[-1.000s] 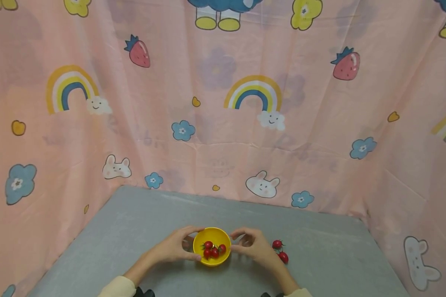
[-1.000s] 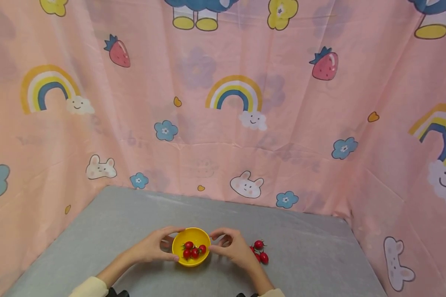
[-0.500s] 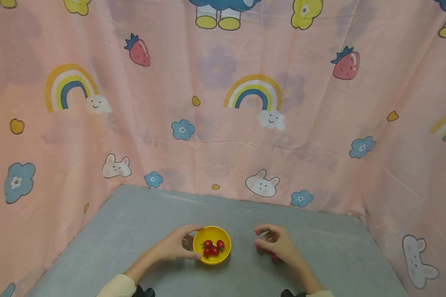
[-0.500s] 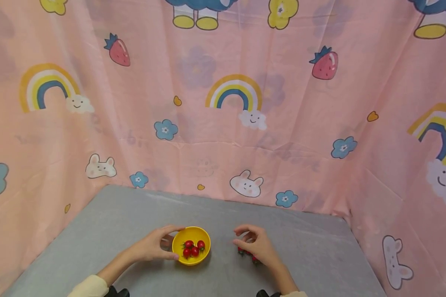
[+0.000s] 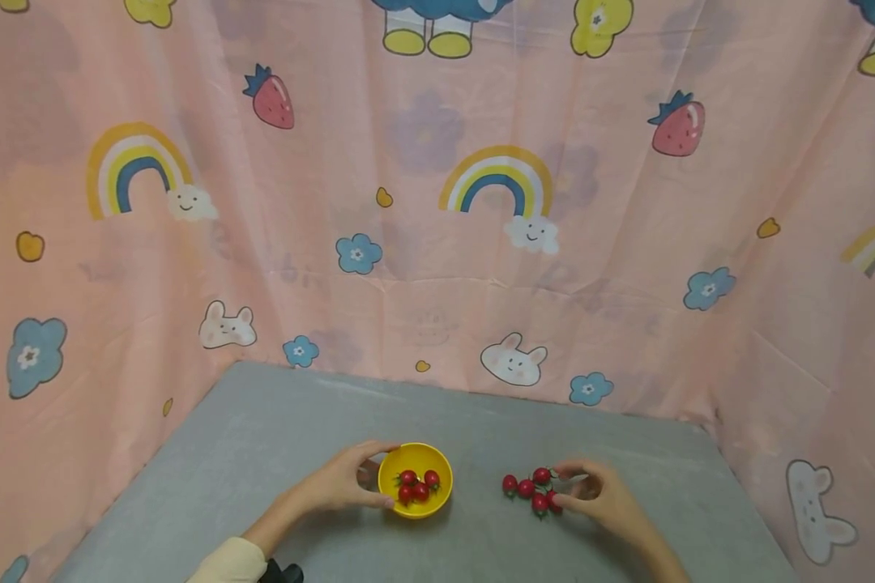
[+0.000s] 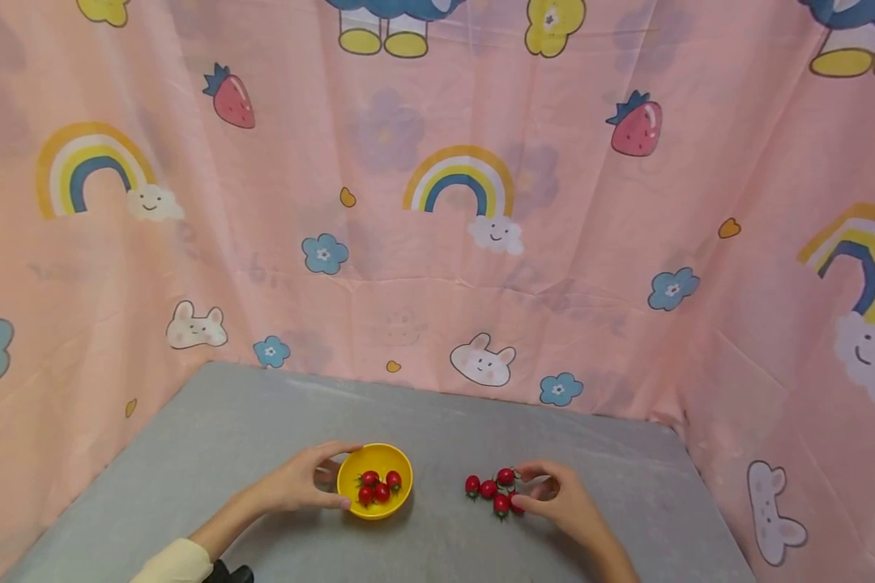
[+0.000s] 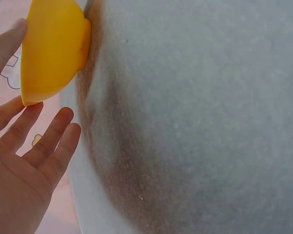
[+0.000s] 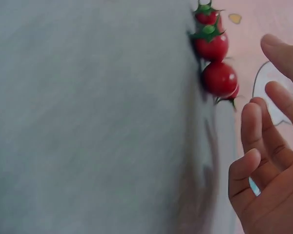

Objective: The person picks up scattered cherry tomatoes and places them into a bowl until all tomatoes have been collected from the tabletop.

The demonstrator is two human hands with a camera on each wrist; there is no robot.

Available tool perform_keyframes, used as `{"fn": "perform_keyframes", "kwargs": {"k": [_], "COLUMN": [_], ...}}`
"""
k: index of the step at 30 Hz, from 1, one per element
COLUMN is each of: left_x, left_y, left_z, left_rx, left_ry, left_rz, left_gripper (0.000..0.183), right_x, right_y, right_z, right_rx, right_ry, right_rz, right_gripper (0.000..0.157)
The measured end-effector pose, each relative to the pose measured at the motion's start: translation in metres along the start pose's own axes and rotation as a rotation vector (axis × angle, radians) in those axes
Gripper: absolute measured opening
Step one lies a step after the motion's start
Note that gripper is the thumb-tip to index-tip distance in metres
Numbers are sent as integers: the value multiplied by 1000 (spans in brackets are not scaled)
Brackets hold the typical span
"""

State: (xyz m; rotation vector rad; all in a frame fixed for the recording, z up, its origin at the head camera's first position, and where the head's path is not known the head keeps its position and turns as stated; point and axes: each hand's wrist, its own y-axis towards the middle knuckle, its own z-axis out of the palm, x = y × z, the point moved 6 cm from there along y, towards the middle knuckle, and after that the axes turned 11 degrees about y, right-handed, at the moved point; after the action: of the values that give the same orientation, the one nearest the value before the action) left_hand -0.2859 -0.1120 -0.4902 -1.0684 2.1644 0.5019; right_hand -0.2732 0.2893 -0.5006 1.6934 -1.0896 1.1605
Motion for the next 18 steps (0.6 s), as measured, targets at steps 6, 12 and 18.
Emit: {"fn": "perform_keyframes", "kwargs": {"k": [6, 12, 18], "left_x": [0, 1, 1], "left_y": [0, 0, 1], "left_z": [0, 0, 0], "left_rx": [7, 7, 8], "left_ry": [4, 6, 12], "left_rz": [3, 5, 13], "left_gripper": [74, 75, 74], "right_x": [-7, -11, -13], "right_y": [-7, -4, -1], "right_z": [-1, 2, 2], "right_rx": [42, 46, 59], "right_ry": [-9, -72, -126], "right_rz": [74, 105, 58], "right_gripper": [49, 47, 26]}}
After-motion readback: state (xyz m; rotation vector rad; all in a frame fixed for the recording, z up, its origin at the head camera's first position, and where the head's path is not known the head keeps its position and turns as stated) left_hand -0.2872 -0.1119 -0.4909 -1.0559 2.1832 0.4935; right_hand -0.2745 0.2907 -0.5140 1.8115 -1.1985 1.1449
